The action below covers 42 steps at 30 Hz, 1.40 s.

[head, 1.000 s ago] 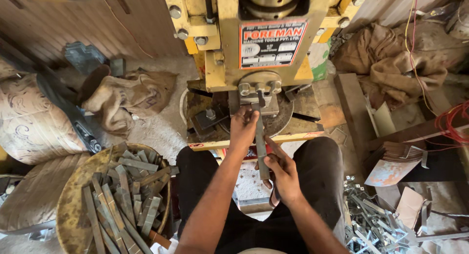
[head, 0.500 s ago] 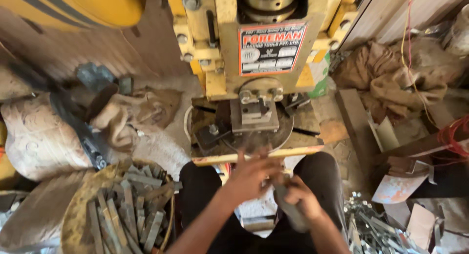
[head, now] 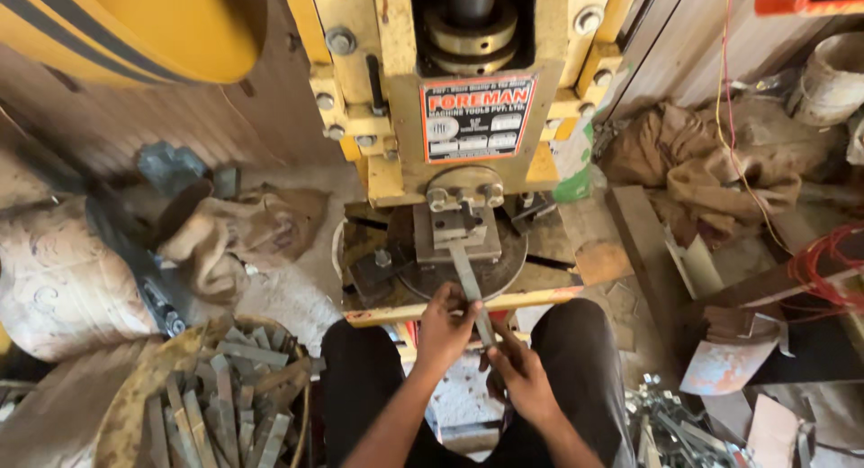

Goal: The person sits on the floor and repeatedly picks up metal rods from a nearby container. They place each rod into a yellow press machine, operate the lever to press the metal, and then remove the processed rod. This cycle is repeated continuously.

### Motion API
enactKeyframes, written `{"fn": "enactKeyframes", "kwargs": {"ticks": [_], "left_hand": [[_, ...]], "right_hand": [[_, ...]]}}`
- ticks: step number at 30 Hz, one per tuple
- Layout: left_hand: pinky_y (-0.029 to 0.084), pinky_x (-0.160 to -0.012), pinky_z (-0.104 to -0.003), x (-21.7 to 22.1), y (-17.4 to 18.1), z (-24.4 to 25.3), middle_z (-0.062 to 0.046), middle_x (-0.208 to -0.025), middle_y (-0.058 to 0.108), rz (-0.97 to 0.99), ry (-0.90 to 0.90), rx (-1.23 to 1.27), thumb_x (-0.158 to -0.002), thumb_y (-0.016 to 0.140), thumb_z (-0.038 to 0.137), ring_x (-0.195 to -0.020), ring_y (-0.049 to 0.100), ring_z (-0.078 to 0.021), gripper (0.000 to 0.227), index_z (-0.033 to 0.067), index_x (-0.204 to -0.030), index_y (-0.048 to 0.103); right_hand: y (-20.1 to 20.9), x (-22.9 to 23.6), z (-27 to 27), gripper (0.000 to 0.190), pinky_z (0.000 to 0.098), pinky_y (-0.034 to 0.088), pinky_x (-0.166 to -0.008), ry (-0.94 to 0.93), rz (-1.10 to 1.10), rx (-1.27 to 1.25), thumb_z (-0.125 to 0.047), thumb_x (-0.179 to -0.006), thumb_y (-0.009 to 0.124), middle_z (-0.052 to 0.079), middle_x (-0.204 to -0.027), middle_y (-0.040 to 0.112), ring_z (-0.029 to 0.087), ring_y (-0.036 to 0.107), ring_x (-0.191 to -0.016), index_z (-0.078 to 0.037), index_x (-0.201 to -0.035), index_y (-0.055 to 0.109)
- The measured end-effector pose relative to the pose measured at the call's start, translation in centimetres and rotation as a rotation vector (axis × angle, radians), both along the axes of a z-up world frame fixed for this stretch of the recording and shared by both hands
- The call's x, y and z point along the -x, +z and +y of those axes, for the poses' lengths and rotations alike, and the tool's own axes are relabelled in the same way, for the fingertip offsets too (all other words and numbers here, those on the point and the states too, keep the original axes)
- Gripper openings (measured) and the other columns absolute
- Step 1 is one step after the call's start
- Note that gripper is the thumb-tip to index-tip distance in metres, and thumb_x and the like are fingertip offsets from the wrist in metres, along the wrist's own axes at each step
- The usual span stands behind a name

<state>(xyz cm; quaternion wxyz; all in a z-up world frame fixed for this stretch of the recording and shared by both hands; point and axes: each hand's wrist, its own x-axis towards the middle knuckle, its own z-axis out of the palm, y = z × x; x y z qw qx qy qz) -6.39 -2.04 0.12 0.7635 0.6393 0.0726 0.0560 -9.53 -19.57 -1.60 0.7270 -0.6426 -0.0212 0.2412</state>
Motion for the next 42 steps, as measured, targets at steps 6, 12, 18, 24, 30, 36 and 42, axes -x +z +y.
{"fn": "enactKeyframes", "kwargs": {"ticks": [6, 12, 18, 24, 30, 36, 42], "left_hand": [[0.055, -0.069, -0.029, -2.2, -0.9, 0.0, -0.007, -0.093, 0.069, -0.122, 0.005, -0.126, -0.104, 0.065, 0.017, -0.080, 0.068, -0.0147, 0.024, -0.0022, -0.119, 0.062], [0.051, -0.055, -0.032, -5.8, 0.8, 1.7, -0.008, -0.075, 0.067, 0.023, 0.132, -0.148, -0.102, 0.062, 0.021, -0.062, 0.070, -0.0179, 0.026, -0.0014, -0.115, 0.060], [0.051, -0.052, -0.032, -5.7, 1.6, 1.5, -0.007, -0.076, 0.064, -0.025, 0.078, -0.037, -0.103, 0.062, 0.016, -0.062, 0.069, -0.0179, 0.022, -0.0027, -0.110, 0.054], [0.050, -0.050, -0.032, -5.9, 1.3, 1.4, -0.010, -0.071, 0.063, 0.004, 0.049, 0.007, -0.102, 0.061, 0.014, -0.058, 0.066, -0.0179, 0.025, -0.0006, -0.120, 0.051], [0.052, -0.052, -0.031, -6.2, 0.6, 1.3, -0.008, -0.072, 0.065, 0.018, 0.051, 0.039, -0.102, 0.060, 0.014, -0.058, 0.067, -0.0173, 0.030, 0.0004, -0.125, 0.049], [0.051, -0.050, -0.034, -6.6, -0.2, 1.4, -0.010, -0.073, 0.064, -0.007, 0.059, 0.022, -0.102, 0.060, 0.013, -0.057, 0.066, -0.0186, 0.024, -0.0021, -0.117, 0.049], [0.053, -0.053, -0.033, -6.5, -0.5, 1.2, -0.013, -0.079, 0.063, -0.018, 0.059, 0.096, -0.102, 0.062, 0.016, -0.060, 0.066, -0.0182, 0.026, -0.0020, -0.118, 0.053]], "right_hand": [[3.7, 0.7, 1.3, 0.057, 0.0267, 0.043, -0.041, -0.072, 0.029, -0.098, -0.011, -0.100, 0.054, 0.011, -0.087, 0.067, 0.014, 0.056, -0.048, -0.005, -0.155, 0.040], [7.4, 1.3, 4.1, 0.068, 0.0337, 0.063, -0.057, 0.016, 0.042, -0.211, -0.008, -0.098, 0.050, 0.014, -0.100, 0.068, 0.021, 0.072, -0.067, -0.011, -0.160, 0.023], [7.7, 1.5, 3.9, 0.068, 0.0336, 0.061, -0.054, -0.018, 0.060, -0.230, -0.006, -0.097, 0.049, 0.016, -0.099, 0.068, 0.021, 0.071, -0.065, -0.008, -0.161, 0.025], [7.9, 1.8, 3.7, 0.066, 0.0327, 0.061, -0.052, -0.034, 0.058, -0.202, -0.006, -0.097, 0.049, 0.016, -0.097, 0.069, 0.021, 0.070, -0.062, -0.007, -0.160, 0.030], [7.8, 1.9, 3.7, 0.065, 0.0331, 0.060, -0.051, -0.047, 0.057, -0.176, -0.005, -0.097, 0.048, 0.017, -0.097, 0.070, 0.021, 0.070, -0.062, -0.006, -0.159, 0.029], [7.8, 1.7, 3.8, 0.066, 0.0333, 0.060, -0.051, -0.044, 0.062, -0.178, -0.004, -0.096, 0.049, 0.017, -0.097, 0.070, 0.022, 0.070, -0.061, -0.006, -0.159, 0.029], [8.6, 1.9, 3.8, 0.066, 0.0340, 0.058, -0.048, -0.064, 0.063, -0.182, -0.007, -0.096, 0.052, 0.018, -0.094, 0.070, 0.023, 0.070, -0.061, -0.007, -0.159, 0.033]]}}
